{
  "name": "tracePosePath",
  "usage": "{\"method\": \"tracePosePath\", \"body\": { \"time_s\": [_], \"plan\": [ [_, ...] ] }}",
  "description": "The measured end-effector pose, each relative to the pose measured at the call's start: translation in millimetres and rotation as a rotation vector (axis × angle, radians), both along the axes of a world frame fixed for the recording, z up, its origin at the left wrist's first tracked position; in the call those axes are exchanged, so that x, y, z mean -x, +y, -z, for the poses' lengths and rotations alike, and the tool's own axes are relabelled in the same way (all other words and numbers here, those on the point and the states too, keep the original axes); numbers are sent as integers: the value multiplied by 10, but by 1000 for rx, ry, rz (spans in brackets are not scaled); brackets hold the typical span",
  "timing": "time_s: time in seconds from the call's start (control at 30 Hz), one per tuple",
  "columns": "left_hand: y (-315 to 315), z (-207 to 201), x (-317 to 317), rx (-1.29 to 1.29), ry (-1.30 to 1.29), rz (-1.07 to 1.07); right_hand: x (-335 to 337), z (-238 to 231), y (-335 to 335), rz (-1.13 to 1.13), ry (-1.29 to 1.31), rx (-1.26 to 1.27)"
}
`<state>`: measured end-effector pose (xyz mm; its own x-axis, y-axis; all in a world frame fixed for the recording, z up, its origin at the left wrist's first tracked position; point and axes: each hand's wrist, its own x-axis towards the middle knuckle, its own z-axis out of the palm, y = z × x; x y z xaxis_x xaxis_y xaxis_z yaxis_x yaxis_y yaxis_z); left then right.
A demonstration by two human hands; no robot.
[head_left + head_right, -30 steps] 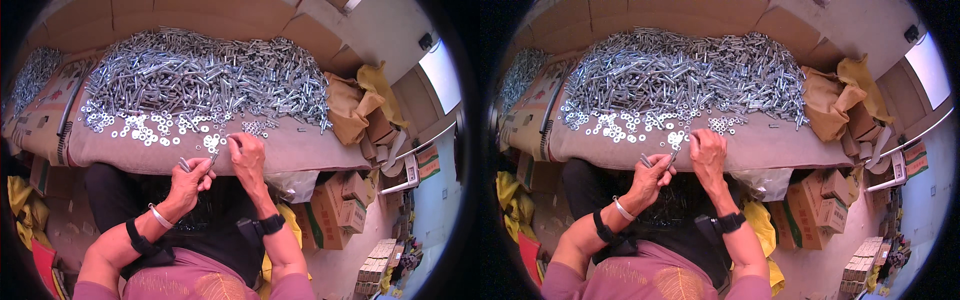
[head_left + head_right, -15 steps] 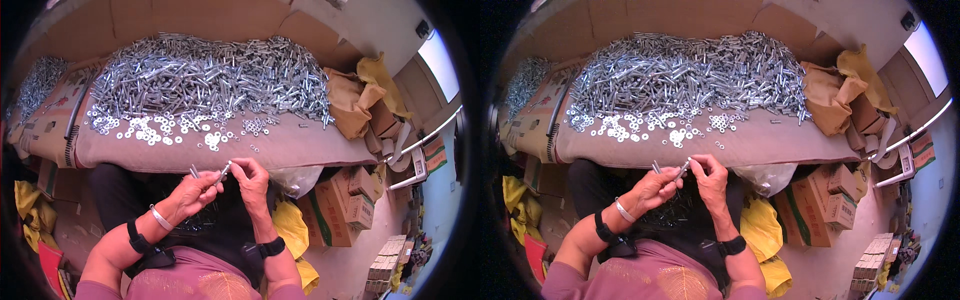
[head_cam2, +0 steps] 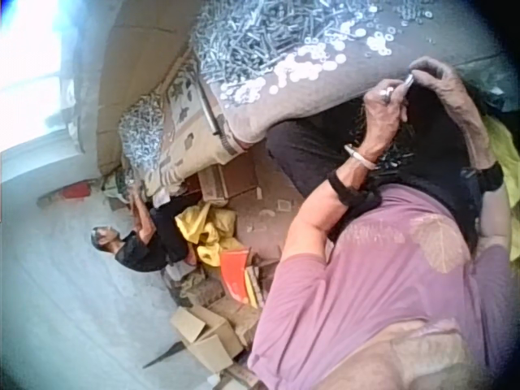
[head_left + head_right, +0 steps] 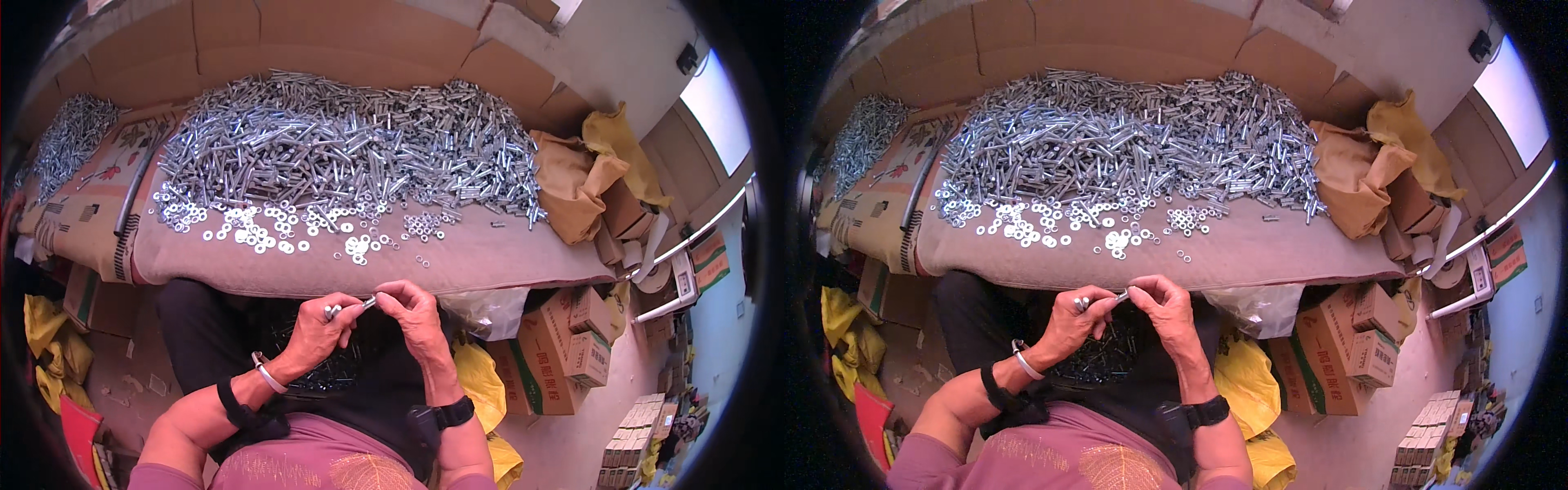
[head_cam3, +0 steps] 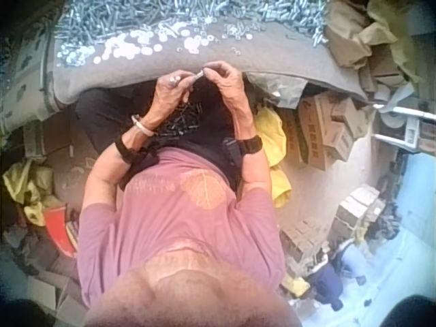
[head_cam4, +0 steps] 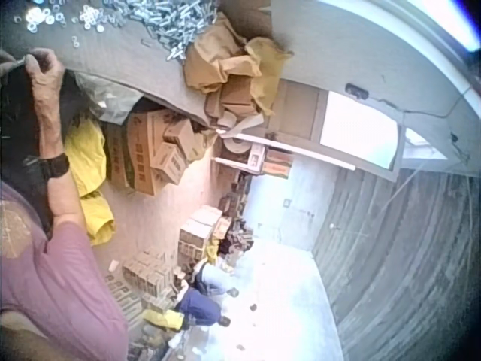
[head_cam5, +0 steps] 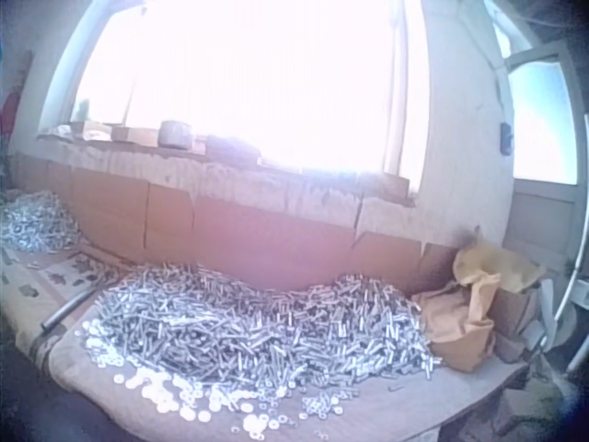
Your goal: Assembling bolts by sliding washers onto them.
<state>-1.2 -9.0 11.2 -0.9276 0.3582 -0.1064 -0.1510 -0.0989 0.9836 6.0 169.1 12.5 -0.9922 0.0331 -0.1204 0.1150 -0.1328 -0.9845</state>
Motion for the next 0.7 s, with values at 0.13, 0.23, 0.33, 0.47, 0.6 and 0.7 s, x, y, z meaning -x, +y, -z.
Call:
{"method": "tracePosePath", "body": {
  "time_s": [0.13, 0.23, 0.33, 0.47, 0.6, 0.7],
  "plan": [
    [-12, 41, -45, 119, 158, -35, 10, 40, -59, 25, -23, -75],
    [-11, 44, -84, 161, 179, -60, 52, 131, -122, 110, -19, -310],
    [-4, 0, -120, 173, 205, -88, 88, 136, -226, 183, 0, -452],
    [6, 8, -118, 144, 177, -128, 135, 100, -350, 231, 58, -434],
    [-19, 69, -72, -14, -1, -143, 103, 40, -419, 257, 161, -513],
    [-22, 61, -32, -185, -164, -112, 80, 77, -422, 234, 195, -453]
  ]
}}
